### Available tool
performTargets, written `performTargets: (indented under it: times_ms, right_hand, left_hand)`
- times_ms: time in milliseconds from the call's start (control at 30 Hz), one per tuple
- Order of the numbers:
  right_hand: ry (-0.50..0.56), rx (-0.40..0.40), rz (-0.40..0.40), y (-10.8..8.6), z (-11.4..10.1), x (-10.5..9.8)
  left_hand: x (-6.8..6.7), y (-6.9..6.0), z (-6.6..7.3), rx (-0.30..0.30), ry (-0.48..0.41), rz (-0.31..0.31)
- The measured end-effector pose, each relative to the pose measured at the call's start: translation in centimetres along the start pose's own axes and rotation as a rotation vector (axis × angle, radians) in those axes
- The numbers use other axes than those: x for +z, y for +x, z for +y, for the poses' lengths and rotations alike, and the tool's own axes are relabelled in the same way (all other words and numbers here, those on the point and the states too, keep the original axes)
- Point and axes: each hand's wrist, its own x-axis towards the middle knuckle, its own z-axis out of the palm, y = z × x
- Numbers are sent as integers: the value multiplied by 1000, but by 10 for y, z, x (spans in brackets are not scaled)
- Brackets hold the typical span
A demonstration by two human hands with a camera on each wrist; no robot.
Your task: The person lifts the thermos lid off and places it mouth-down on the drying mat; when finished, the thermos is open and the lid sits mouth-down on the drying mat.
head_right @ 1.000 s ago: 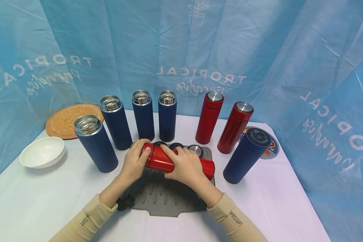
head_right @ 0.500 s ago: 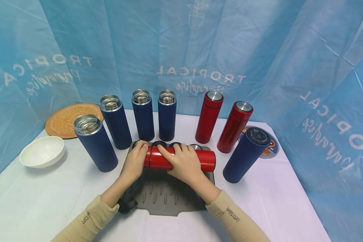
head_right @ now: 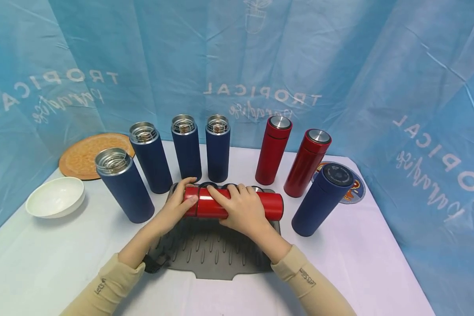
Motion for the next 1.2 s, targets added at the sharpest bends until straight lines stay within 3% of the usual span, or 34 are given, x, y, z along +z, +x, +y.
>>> performTargets:
  times_ms: [133, 267, 367, 767, 1200]
  right_hand:
    - [11, 22, -24, -2, 1, -4]
    - [20, 46, -45, -4, 3, -6]
    - [28, 45, -40, -6, 5, -7]
    - [47, 31, -25, -9, 4, -4]
    - [30, 18, 52, -9, 4, -2]
  left_hand:
    - [-12, -2, -5, 107, -15, -108]
    - [-22, -2, -7, 246, 19, -154]
    - [-27, -1, -7, 281, 20, -177]
    - [-31, 2, -12, 258, 4, -202]
    - [-26, 7, -5, 25, 34, -152]
